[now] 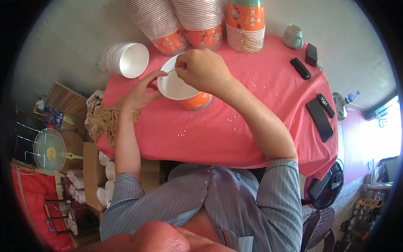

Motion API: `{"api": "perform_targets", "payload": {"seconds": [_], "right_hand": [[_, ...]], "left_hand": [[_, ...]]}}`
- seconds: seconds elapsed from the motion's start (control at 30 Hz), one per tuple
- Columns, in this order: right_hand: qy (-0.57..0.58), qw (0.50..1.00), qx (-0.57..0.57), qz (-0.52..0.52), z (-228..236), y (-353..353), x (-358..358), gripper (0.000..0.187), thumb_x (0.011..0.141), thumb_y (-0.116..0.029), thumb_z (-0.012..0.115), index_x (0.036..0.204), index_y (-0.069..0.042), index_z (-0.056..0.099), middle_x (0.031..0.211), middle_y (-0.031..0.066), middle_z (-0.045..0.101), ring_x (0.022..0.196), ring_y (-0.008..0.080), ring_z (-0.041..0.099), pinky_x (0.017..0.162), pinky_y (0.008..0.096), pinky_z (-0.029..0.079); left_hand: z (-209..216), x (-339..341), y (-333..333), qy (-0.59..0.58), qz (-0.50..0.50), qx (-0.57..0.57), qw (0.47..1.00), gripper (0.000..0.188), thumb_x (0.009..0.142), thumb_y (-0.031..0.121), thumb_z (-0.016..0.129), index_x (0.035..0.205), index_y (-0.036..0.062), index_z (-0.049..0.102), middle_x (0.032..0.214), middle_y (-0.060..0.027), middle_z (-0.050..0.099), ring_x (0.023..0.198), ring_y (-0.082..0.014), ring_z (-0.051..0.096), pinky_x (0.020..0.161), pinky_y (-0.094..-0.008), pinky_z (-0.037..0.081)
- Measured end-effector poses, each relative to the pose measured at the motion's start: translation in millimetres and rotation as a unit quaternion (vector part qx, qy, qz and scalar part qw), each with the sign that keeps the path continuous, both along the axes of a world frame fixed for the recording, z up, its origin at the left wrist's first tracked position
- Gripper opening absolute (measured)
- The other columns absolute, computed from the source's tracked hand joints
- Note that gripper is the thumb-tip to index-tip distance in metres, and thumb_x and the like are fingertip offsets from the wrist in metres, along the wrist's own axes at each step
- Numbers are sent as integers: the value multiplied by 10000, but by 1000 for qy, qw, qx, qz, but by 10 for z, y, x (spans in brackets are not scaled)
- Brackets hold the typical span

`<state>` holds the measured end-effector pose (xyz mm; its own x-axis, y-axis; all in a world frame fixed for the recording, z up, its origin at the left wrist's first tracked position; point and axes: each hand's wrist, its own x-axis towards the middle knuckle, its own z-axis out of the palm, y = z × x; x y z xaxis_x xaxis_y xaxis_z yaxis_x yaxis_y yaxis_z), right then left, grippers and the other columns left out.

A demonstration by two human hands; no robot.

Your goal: The person is putting rubber bands around the rims of paper cups.

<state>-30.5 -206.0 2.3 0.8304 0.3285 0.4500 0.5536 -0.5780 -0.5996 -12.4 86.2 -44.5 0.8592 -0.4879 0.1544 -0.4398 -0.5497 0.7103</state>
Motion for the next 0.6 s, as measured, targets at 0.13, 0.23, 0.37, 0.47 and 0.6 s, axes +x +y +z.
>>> {"api": "perform_targets", "payload": {"seconds": [0.13, 0.23, 0.37, 0.47, 0.6], "right_hand": [[-14, 999, -30, -15, -164, 38, 74, 178, 918, -213, 736, 986, -78, 830, 915, 124, 810, 811, 315, 776, 799, 439, 622], [-2, 998, -56, -19, -259, 49, 107, 171, 922, -210, 716, 969, -88, 827, 866, 116, 803, 782, 322, 773, 783, 448, 626], [-17, 996, -84, -25, -268, 111, 64, 162, 925, -190, 692, 940, -89, 818, 817, 109, 791, 742, 327, 768, 741, 461, 626], [-33, 995, -97, -20, -277, 126, 20, 162, 926, -174, 675, 927, -94, 816, 800, 112, 784, 721, 332, 765, 700, 474, 623], [-19, 994, -108, -8, -263, 153, -48, 160, 922, -169, 669, 925, -103, 815, 800, 116, 781, 738, 338, 767, 681, 481, 619]], "left_hand": [[-150, 41, -262, -30, 14, -11, 999, 643, 800, 173, 965, 1368, 111, 668, 1516, -76, 661, 1291, -236, 670, 992, -378, 558], [-234, -28, -404, -120, 45, -28, 991, 663, 743, 163, 1001, 1308, 96, 662, 1464, -86, 677, 1274, -274, 683, 991, -396, 566], [-246, -129, -378, -210, 47, -18, 976, 701, 691, 144, 1013, 1288, 94, 651, 1417, -90, 684, 1281, -311, 677, 1035, -434, 573], [-256, -133, -312, -231, 50, 8, 972, 711, 663, 125, 1006, 1280, 90, 653, 1388, -99, 687, 1284, -335, 674, 1059, -456, 574], [-280, -143, -263, -282, 32, 10, 959, 714, 595, 88, 1006, 1230, 87, 679, 1313, -103, 708, 1238, -350, 687, 1048, -471, 579]]}}
